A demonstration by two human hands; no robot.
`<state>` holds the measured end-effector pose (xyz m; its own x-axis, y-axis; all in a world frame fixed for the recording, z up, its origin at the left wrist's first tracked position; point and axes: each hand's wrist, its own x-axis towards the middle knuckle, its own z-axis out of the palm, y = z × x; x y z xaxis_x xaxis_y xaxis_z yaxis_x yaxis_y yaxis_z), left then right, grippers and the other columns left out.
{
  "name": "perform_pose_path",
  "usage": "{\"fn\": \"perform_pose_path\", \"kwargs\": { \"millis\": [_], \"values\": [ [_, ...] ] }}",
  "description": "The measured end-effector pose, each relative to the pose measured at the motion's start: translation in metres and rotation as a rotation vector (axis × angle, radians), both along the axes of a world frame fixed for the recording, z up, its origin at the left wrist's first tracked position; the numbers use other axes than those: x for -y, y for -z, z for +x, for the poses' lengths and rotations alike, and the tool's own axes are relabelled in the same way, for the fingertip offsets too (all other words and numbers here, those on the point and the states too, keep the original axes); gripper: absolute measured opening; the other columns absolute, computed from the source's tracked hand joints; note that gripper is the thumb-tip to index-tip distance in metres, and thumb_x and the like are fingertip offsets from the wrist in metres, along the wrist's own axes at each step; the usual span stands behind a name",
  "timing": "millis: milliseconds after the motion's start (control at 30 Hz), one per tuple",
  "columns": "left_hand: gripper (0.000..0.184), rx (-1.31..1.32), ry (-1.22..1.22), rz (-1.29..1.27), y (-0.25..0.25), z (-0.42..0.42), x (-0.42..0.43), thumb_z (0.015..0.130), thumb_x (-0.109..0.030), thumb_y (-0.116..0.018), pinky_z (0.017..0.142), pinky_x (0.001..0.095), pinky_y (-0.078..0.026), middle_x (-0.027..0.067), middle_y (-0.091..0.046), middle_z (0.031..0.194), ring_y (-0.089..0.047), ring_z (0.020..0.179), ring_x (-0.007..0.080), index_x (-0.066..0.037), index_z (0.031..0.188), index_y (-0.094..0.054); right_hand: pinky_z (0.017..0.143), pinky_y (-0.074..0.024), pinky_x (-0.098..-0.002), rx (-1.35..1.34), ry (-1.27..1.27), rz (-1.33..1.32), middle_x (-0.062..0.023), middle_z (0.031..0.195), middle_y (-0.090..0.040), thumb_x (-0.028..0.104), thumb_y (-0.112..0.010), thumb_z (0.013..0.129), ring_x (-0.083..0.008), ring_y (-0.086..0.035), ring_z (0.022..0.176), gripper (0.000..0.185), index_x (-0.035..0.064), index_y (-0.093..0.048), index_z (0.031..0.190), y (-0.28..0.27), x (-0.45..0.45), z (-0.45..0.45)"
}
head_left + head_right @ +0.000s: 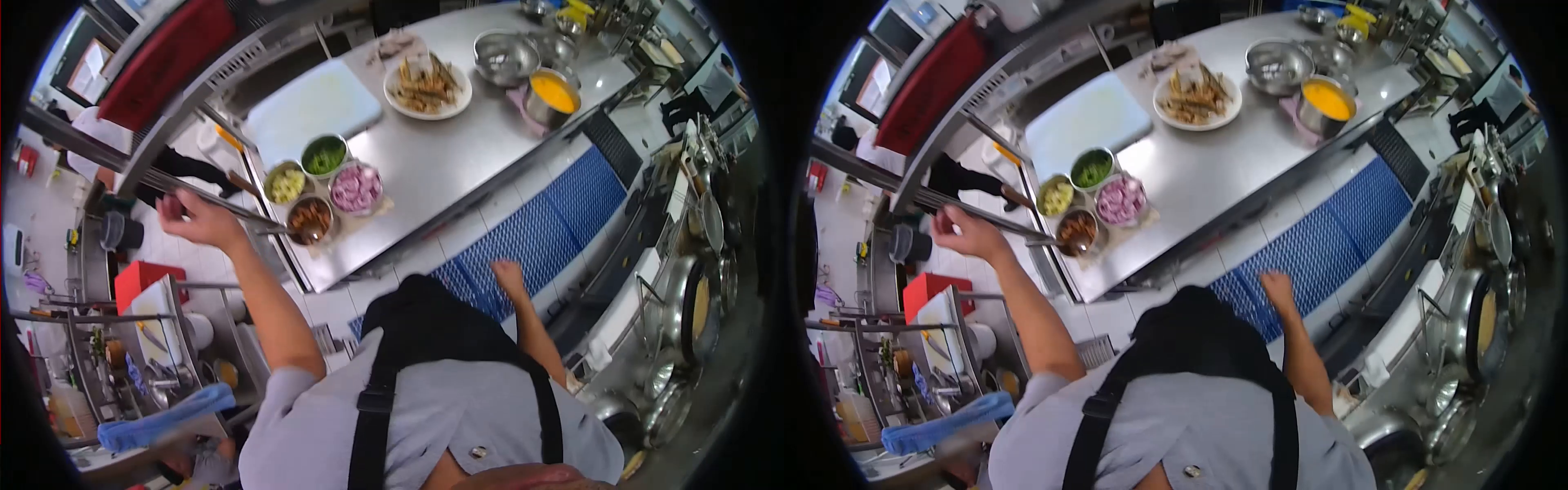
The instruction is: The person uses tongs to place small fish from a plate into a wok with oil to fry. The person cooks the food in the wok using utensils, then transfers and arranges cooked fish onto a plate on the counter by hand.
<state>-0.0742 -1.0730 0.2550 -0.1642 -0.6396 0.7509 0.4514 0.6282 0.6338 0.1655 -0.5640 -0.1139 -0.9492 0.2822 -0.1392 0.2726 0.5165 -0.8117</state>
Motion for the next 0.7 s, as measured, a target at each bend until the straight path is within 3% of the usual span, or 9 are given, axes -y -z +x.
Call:
{"fn": "perform_pose_path", "kwargs": {
  "millis": [33,67,133,233,300,500,600,633,700],
  "values": [
    [0.040,0.010,0.099,0.038,-0.005,-0.008,0.004,0.102,-0.025,-0.059,0.095,0.0371,-0.045,0.0156,-0.058,0.110,-0.056,0.106,0.0234,0.006,0.125,-0.046,0.048,-0.0376,-0.0363,0.063,-0.022,-0.076,-0.0070,0.053,-0.051,0.033,-0.060,0.095,-0.0152,-0.049,0.049,0.045,0.0017,-0.058,0.063,-0.025,0.005,-0.035],
    [0.040,0.030,0.306,0.061,-0.006,-0.019,0.014,0.102,-0.033,-0.059,0.077,0.0309,-0.049,0.0093,-0.060,0.083,-0.060,0.082,0.0176,0.004,0.115,-0.052,0.045,-0.0346,-0.0304,0.080,-0.046,-0.138,-0.0019,0.053,-0.051,0.036,-0.058,0.099,-0.0106,-0.047,0.048,0.049,0.0047,-0.057,0.061,-0.066,0.015,-0.066],
    [0.041,0.167,0.333,0.193,-0.010,-0.021,0.010,0.102,-0.040,-0.057,0.053,0.0238,-0.040,0.0015,-0.051,0.063,-0.051,0.058,0.0100,0.001,0.101,-0.057,0.047,-0.0400,-0.0283,0.062,-0.065,-0.390,-0.0036,0.056,-0.055,0.032,-0.054,0.100,-0.0107,-0.051,0.048,0.040,0.0029,-0.063,0.074,-0.114,0.033,-0.124],
    [0.043,0.170,0.325,0.224,-0.008,-0.024,0.013,0.101,-0.044,-0.058,0.042,0.0225,-0.027,-0.0016,-0.044,0.058,-0.039,0.047,0.0054,-0.002,0.089,-0.057,0.045,-0.0416,-0.0260,0.004,-0.145,-0.526,-0.0043,0.064,-0.062,0.032,-0.050,0.103,-0.0105,-0.052,0.049,0.035,0.0027,-0.064,0.092,-0.124,0.047,-0.210],
    [0.043,0.189,0.332,0.228,-0.004,-0.024,0.015,0.101,-0.044,-0.058,0.041,0.0228,-0.027,-0.0019,-0.043,0.058,-0.038,0.046,0.0056,-0.003,0.087,-0.056,0.044,-0.0429,-0.0272,0.105,-0.007,-0.668,-0.0067,0.072,-0.066,0.032,-0.047,0.104,-0.0114,-0.054,0.050,0.033,0.0033,-0.062,0.101,-0.127,0.056,-0.265],
    [0.039,0.158,0.395,0.217,-0.001,-0.026,0.018,0.104,-0.038,-0.054,0.040,0.0223,-0.027,-0.0026,-0.041,0.059,-0.035,0.046,0.0043,-0.005,0.083,-0.051,0.046,-0.0470,-0.0283,0.153,0.301,-0.849,-0.0123,0.083,-0.069,0.029,-0.041,0.104,-0.0145,-0.056,0.054,0.032,0.0014,-0.057,0.109,-0.132,0.061,-0.397],
    [0.038,0.155,0.423,0.152,0.002,-0.025,0.022,0.105,-0.037,-0.052,0.040,0.0217,-0.028,-0.0021,-0.042,0.060,-0.036,0.047,0.0042,-0.006,0.084,-0.051,0.046,-0.0483,-0.0300,0.163,0.289,-0.768,-0.0123,0.083,-0.069,0.027,-0.040,0.104,-0.0153,-0.057,0.054,0.033,-0.0014,-0.057,0.105,-0.111,0.062,-0.429],
    [0.038,0.171,0.414,0.176,0.000,-0.024,0.019,0.105,-0.038,-0.052,0.040,0.0214,-0.028,-0.0017,-0.043,0.061,-0.036,0.048,0.0042,-0.006,0.084,-0.050,0.047,-0.0490,-0.0303,0.084,0.343,-0.664,-0.0112,0.079,-0.068,0.026,-0.040,0.103,-0.0156,-0.057,0.053,0.035,-0.0026,-0.059,0.096,-0.117,0.073,-0.423],
    [0.037,0.159,0.406,0.189,0.000,-0.025,0.020,0.104,-0.036,-0.055,0.040,0.0213,-0.029,-0.0005,-0.045,0.061,-0.039,0.048,0.0048,-0.004,0.086,-0.052,0.048,-0.0495,-0.0302,0.087,0.360,-0.705,-0.0104,0.078,-0.067,0.025,-0.040,0.103,-0.0157,-0.057,0.054,0.034,-0.0027,-0.058,0.096,-0.124,0.088,-0.404]
  ]
}}
